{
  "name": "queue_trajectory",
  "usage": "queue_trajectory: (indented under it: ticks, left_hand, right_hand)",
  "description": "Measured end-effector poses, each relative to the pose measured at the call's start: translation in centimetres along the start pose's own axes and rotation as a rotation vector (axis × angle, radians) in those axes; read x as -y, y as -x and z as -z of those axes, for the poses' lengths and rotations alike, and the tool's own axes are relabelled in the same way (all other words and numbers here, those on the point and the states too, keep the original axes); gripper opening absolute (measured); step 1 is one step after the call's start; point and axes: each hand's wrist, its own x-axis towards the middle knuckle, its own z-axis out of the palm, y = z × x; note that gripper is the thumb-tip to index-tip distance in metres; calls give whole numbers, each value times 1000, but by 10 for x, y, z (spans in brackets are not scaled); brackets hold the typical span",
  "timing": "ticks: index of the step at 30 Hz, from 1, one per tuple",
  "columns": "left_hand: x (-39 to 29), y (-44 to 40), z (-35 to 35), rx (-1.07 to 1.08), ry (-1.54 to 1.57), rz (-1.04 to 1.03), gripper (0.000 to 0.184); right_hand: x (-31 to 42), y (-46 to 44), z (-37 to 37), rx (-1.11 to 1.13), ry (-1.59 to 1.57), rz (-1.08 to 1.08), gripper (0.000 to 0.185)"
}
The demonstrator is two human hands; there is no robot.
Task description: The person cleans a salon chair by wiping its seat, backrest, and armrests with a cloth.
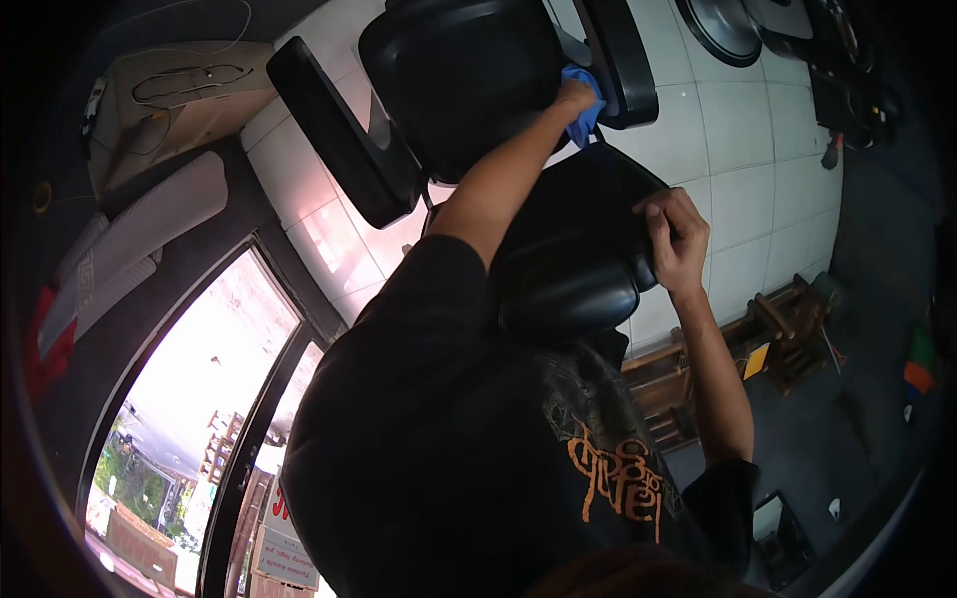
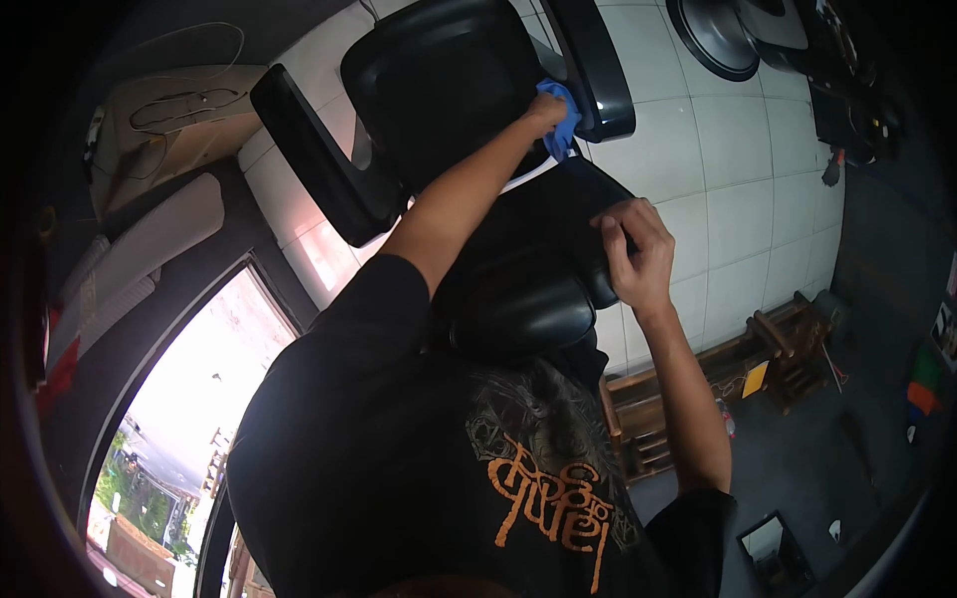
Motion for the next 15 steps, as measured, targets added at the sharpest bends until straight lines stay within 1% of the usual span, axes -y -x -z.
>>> queue_trajectory:
  ticks: [2,4,6,8,10,11,14,15]
  left_hand:
    - [18,-22,26,-65,48,-26,46]
    - [12,-22,70,-177,62,-162,45]
    - [-23,-2,117,-309,80,-307,45]
    - [-59,4,160,-303,70,-425,45]
    - [-67,-28,186,-530,-231,-822,38]
    - [-74,-34,191,-556,-376,-795,46]
    - [-62,-49,195,-509,-653,-1040,33]
    - [-34,-74,189,-558,-825,-1046,46]
  right_hand:
    - [-2,-2,2,1,-5,26,17]
    - [-3,2,2,10,-17,21,17]
    - [-4,0,1,3,-25,13,16]
    - [-3,2,1,3,-31,14,16]
    - [-4,0,0,-1,-37,15,16]
    - [-3,0,0,1,-41,8,16]
    - [-2,-1,1,10,-37,16,16]
    - [-2,-1,2,16,-33,21,16]
